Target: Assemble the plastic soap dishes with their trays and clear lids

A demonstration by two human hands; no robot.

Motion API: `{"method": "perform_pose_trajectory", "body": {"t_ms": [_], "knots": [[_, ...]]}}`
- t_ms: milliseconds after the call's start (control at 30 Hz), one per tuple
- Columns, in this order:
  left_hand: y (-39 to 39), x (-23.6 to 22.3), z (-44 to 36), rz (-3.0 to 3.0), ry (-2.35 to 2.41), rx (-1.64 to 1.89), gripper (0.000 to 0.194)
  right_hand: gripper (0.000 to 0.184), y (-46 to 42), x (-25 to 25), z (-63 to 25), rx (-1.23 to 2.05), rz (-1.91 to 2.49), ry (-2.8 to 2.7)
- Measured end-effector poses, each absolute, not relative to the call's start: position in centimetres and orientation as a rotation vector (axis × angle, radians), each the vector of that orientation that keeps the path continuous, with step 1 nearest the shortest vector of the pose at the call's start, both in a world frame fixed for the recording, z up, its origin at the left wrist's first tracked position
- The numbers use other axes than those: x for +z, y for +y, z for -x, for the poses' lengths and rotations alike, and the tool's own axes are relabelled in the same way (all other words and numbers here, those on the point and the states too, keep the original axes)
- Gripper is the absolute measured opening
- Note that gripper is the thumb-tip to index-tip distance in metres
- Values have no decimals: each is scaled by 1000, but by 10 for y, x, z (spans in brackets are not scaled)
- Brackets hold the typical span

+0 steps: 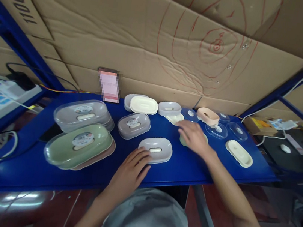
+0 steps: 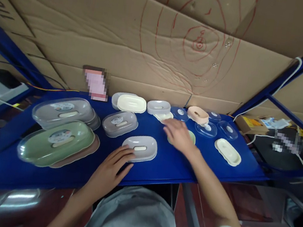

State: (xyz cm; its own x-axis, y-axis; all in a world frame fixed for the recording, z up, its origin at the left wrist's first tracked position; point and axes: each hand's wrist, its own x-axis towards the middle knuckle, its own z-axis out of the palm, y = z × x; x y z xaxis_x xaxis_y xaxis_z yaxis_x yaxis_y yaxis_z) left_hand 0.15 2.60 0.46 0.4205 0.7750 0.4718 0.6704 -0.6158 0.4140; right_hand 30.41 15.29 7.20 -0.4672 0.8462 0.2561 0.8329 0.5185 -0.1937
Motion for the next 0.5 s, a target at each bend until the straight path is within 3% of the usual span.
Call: {"method": "perform_pose_trajectory", "body": {"t_ms": [100,200,500], "knots": [[24,5,-2,-2466,1273,979,31,58,215,80,-325,49,1824,-2249],[22,6,-1,-2425,1258,993,29,70,252,72,-335,98,1962,-2186],[17,4,2,-2307,1330,1055,16,51,221,70,-342,172,1883,-2016]]}}
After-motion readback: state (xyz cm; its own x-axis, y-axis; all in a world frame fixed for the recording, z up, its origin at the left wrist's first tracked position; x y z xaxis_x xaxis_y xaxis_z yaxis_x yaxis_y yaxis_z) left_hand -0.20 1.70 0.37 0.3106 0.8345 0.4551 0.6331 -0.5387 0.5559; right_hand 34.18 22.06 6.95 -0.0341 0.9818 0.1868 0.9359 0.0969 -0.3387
